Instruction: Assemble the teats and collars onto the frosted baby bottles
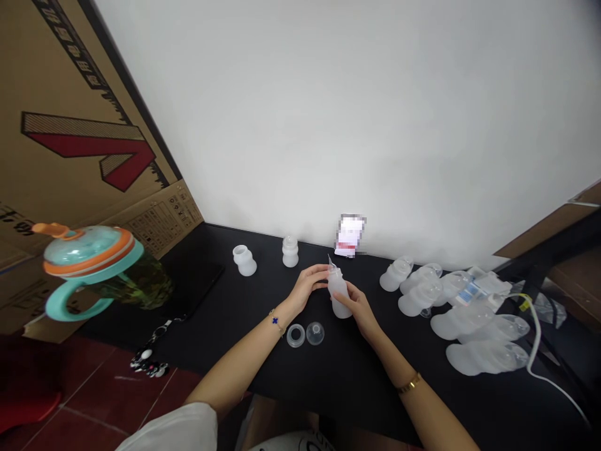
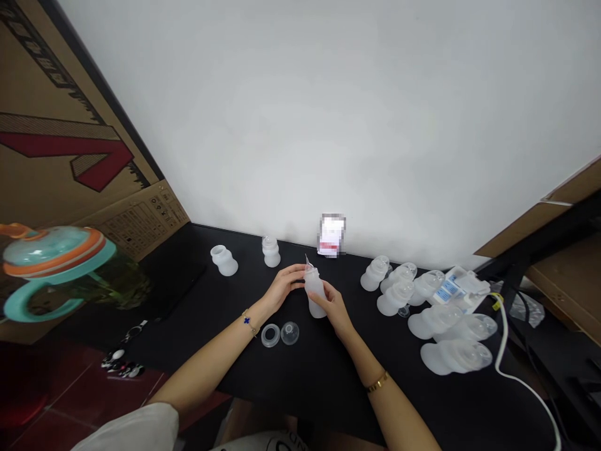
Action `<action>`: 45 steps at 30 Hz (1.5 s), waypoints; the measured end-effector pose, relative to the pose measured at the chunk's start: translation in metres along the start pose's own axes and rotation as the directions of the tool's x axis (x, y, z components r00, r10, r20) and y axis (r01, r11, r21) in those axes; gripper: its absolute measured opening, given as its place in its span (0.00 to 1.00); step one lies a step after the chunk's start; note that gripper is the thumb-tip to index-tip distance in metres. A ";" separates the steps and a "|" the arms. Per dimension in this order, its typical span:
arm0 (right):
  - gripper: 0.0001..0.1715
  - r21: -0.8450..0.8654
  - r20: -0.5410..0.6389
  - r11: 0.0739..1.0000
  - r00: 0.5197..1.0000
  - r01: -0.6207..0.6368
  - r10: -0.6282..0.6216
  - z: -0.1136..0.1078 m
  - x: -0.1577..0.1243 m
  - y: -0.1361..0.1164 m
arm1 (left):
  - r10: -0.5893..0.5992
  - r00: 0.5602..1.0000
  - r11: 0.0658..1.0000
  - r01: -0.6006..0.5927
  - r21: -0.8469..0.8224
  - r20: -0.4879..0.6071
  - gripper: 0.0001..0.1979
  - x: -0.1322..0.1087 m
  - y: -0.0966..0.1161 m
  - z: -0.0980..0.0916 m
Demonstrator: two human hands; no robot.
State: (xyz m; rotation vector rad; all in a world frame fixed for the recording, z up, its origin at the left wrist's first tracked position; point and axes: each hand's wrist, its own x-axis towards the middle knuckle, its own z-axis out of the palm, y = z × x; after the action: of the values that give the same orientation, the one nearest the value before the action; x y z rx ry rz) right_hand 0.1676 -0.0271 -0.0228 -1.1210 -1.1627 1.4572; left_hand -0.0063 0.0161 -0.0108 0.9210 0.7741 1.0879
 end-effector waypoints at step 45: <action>0.28 -0.014 0.017 0.999 0.999 0.031 -0.031 0.000 0.000 0.000 | 0.005 1.000 1.000 -0.004 -0.016 0.027 0.18 -0.002 0.000 0.002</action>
State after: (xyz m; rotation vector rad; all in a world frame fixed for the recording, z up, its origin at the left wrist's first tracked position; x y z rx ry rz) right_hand 0.1677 -0.0266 -0.0231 -1.0974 -1.1994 1.4390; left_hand -0.0053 0.0138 -0.0096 0.9220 0.7406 1.0823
